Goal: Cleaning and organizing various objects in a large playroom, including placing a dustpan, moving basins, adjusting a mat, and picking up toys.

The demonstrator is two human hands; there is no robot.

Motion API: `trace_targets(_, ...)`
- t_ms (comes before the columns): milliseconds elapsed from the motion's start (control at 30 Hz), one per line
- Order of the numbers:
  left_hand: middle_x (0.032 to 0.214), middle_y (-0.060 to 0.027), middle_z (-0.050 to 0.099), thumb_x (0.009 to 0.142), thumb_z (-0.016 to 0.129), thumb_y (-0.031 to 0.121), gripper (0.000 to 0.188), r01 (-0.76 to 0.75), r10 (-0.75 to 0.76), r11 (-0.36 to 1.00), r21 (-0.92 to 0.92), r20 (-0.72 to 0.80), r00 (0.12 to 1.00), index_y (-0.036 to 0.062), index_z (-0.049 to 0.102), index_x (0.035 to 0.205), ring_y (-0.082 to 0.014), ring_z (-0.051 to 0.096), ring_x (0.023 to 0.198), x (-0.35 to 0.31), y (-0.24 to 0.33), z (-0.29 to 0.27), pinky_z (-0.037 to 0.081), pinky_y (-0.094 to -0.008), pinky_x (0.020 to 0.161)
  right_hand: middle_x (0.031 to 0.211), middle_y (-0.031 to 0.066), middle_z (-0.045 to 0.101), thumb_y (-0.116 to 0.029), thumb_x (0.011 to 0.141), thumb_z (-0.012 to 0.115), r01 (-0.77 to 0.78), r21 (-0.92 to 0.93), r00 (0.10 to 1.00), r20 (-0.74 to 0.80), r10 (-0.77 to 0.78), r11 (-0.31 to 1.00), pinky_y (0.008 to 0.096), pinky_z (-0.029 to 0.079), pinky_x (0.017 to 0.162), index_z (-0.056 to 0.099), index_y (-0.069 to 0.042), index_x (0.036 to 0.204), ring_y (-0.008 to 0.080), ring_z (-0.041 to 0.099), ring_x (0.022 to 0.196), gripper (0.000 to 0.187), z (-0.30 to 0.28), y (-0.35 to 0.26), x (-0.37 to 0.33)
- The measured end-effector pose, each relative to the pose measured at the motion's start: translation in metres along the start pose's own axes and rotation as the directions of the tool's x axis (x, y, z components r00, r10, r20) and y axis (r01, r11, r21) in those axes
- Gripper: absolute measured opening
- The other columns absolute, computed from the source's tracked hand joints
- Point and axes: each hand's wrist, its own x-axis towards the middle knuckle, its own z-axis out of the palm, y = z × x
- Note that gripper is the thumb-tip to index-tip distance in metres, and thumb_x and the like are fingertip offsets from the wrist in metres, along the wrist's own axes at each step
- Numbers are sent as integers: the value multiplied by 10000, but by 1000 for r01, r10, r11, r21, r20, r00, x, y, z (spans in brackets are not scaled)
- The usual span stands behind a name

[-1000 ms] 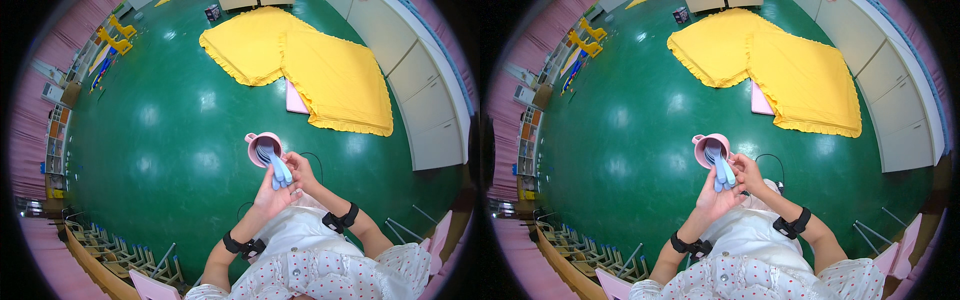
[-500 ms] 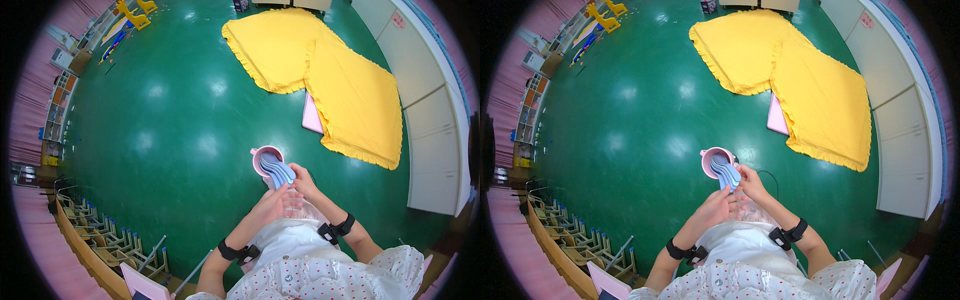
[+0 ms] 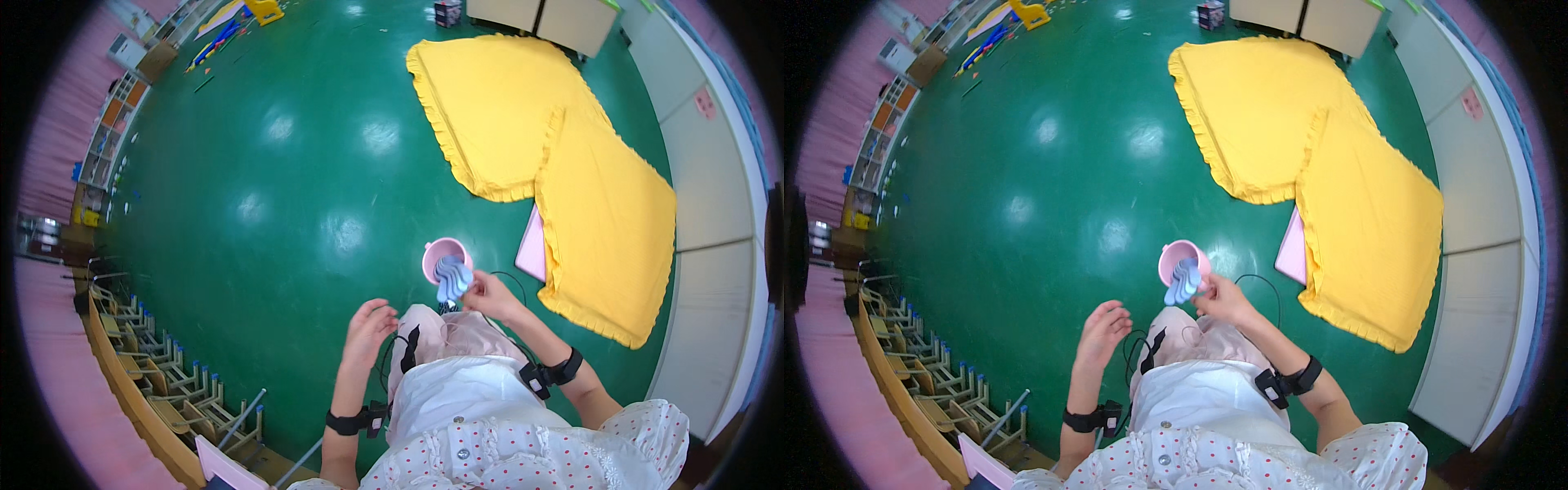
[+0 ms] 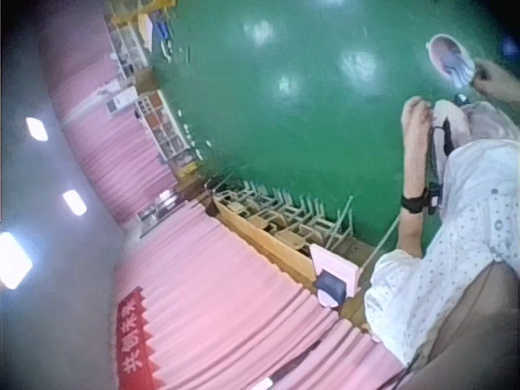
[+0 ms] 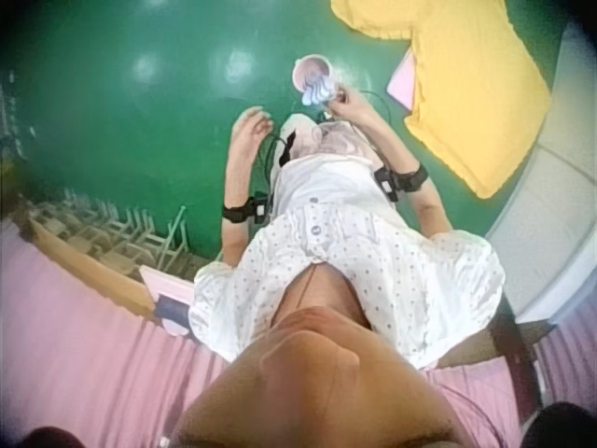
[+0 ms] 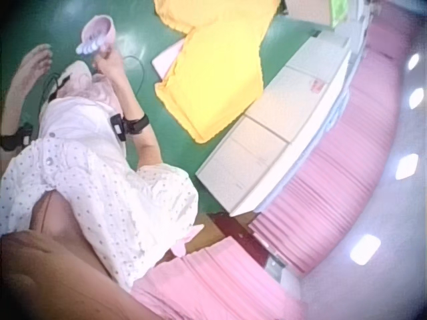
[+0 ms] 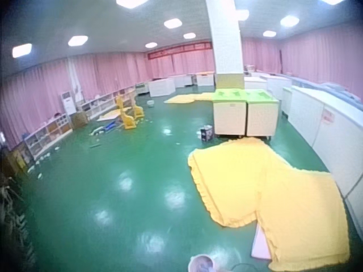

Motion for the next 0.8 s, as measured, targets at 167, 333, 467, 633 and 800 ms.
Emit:
trace_targets(167,792,-62,550,770,545,90,228,-72,65,997,-23,-220,973,40,446,968,-133,541,683,50,50,-34,439,-243,621,854,68,565,-61,676,601,228,63,935,263,-236,972,255,453,681,487,-9,1013,123,556,774,359,0,-43,81)
trace_targets(333,918,-90,525,716,587,39,422,-121,149,981,153,-185,971,57,372,1078,-149,535,782,107,99,-51,450,-266,671,850,57,571,-82,626,630,538,-141,788,435,-436,831,295,438,715,520,-30,987,168,550,783,382,4,-94,165)
trace_targets(467,1132,-140,425,618,709,101,750,-229,206,850,474,102,973,96,258,1218,-193,500,948,169,169,-35,440,-315,744,969,67,572,-113,655,663,422,-36,748,578,-326,906,273,419,769,509,-28,1060,128,533,869,442,16,-176,220)
trace_targets(633,1075,-83,496,603,712,146,608,-360,306,647,672,204,930,76,392,1115,-193,524,920,259,258,-8,448,-304,701,1007,64,559,-141,673,674,385,5,669,688,-282,923,266,422,778,500,-41,1081,131,534,884,455,0,-263,301)
trace_targets(800,853,-114,543,645,655,155,342,-412,259,309,857,341,904,2,519,919,-227,545,745,344,340,29,440,-276,630,811,97,576,-109,637,638,562,-154,740,532,-411,813,315,435,678,508,-44,885,232,565,780,287,-33,-318,397)
